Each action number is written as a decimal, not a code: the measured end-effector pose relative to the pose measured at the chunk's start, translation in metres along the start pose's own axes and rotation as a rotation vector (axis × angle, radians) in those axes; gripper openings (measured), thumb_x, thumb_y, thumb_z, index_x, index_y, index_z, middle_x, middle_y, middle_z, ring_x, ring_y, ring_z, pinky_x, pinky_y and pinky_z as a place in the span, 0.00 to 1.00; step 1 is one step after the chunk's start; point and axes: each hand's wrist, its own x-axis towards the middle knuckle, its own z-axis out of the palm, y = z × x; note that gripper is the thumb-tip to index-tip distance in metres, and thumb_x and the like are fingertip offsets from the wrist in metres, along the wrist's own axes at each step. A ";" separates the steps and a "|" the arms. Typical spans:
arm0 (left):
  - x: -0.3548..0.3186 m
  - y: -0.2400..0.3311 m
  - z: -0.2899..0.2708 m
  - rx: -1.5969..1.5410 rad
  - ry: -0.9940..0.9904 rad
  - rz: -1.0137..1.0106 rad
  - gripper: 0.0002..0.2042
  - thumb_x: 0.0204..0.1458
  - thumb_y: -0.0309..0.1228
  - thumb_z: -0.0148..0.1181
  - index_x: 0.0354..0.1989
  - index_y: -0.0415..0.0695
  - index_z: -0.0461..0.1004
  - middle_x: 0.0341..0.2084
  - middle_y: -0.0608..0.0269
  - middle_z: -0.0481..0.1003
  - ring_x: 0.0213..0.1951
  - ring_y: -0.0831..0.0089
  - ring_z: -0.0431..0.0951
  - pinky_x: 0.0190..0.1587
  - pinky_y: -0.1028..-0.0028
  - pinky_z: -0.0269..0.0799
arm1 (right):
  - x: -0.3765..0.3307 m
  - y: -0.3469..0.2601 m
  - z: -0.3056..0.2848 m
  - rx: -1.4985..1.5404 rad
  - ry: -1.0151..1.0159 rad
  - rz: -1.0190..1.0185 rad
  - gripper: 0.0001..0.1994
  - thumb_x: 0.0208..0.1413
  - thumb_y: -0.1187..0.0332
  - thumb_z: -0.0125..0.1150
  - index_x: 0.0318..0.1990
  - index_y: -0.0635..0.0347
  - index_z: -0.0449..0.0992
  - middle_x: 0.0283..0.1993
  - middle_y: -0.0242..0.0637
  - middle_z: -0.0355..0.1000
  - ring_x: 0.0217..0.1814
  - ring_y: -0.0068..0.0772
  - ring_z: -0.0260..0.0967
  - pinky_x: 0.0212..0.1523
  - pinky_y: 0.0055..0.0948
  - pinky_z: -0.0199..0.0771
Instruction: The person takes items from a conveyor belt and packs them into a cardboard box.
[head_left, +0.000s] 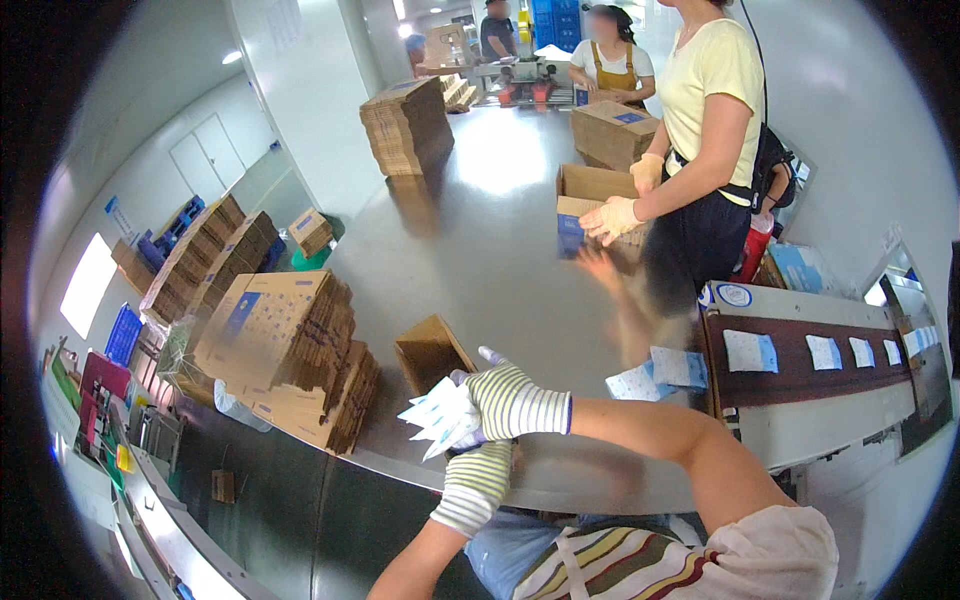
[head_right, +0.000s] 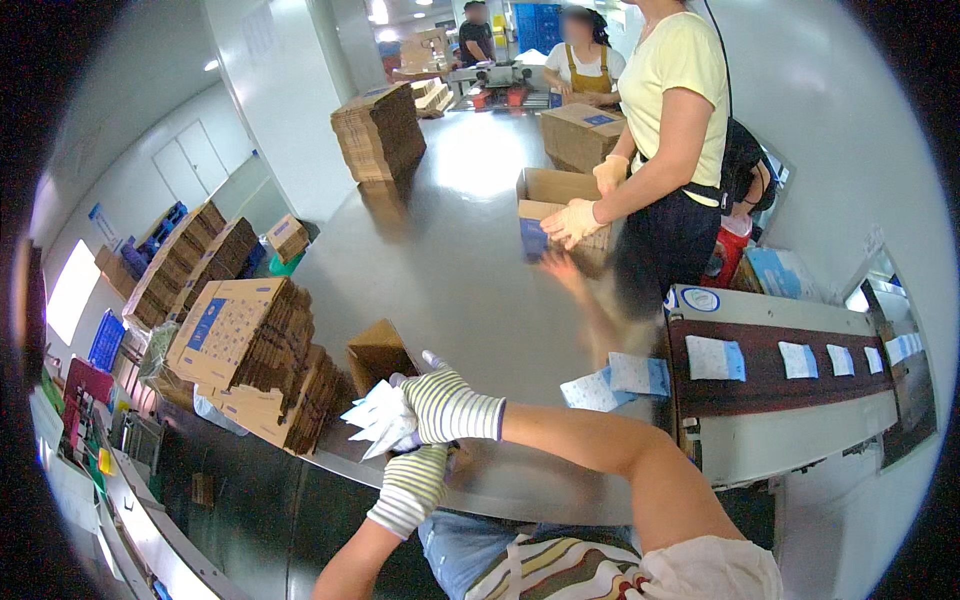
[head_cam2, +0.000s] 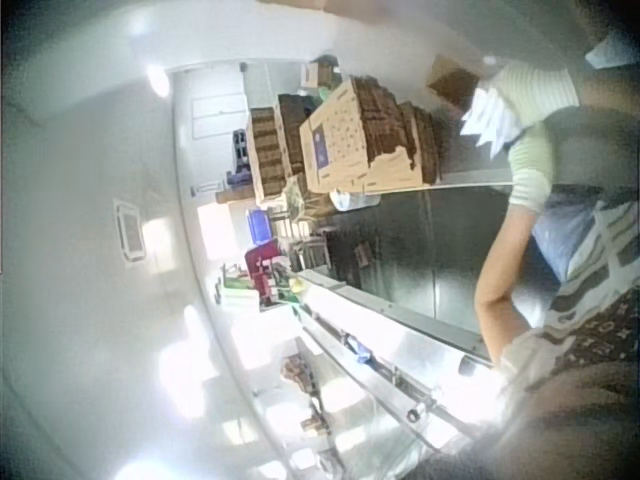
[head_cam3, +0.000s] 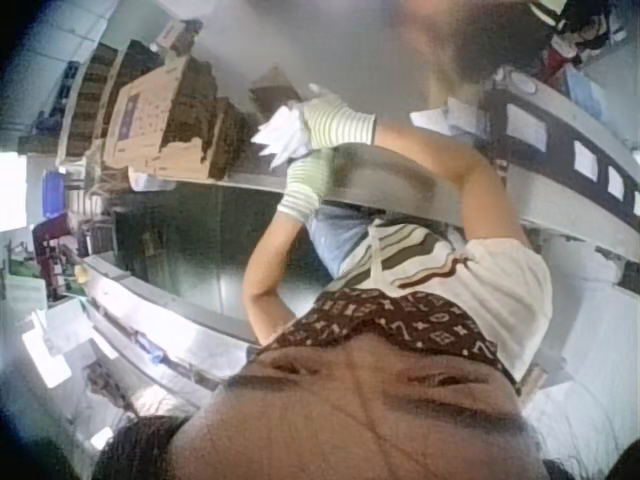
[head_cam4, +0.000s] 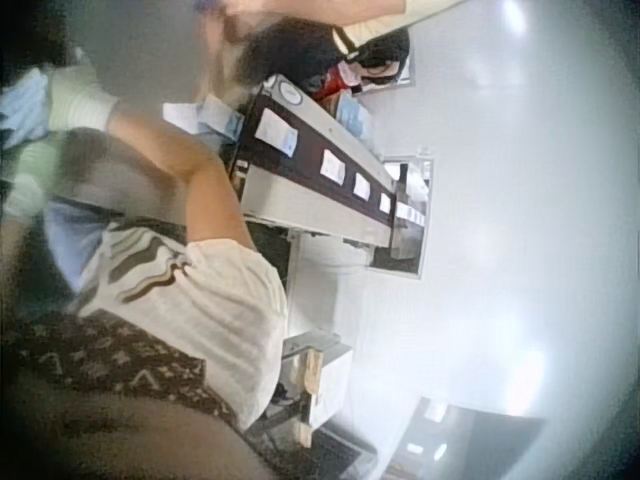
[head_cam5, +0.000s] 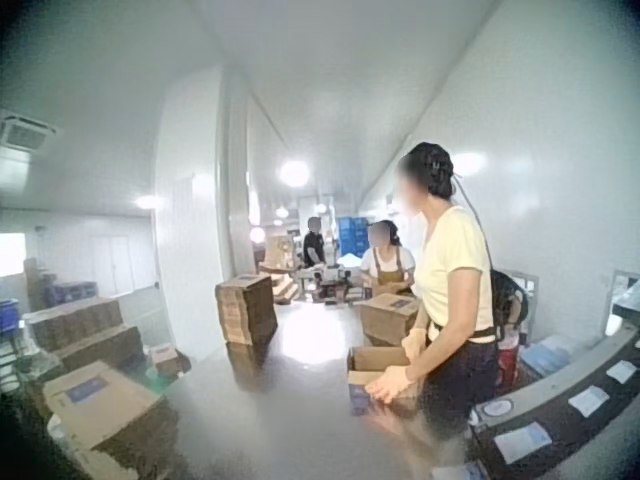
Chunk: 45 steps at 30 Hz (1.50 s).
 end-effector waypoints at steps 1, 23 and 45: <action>0.000 0.013 -0.023 0.046 -0.060 -0.072 0.10 0.55 0.35 0.48 0.34 0.40 0.71 0.24 0.50 0.76 0.27 0.57 0.78 0.28 0.61 0.72 | -0.003 -0.007 -0.010 -0.269 -0.038 0.013 0.38 0.38 0.45 0.64 0.54 0.64 0.68 0.46 0.51 0.73 0.53 0.44 0.70 0.67 0.52 0.45; 0.126 -0.067 -0.002 0.305 -0.881 -0.042 0.20 0.46 0.42 0.51 0.42 0.42 0.77 0.44 0.46 0.73 0.48 0.53 0.74 0.48 0.63 0.69 | -0.079 -0.027 0.048 -0.533 0.343 -0.252 0.07 0.52 0.65 0.47 0.32 0.56 0.70 0.30 0.39 0.70 0.38 0.37 0.68 0.54 0.41 0.64; 0.052 -0.039 -0.026 0.161 -0.234 -0.149 0.14 0.47 0.39 0.57 0.31 0.39 0.77 0.29 0.47 0.77 0.35 0.52 0.77 0.39 0.60 0.72 | -0.235 0.242 -0.111 -0.259 -0.059 0.541 0.25 0.44 0.62 0.66 0.50 0.64 0.70 0.47 0.49 0.73 0.50 0.46 0.71 0.51 0.38 0.69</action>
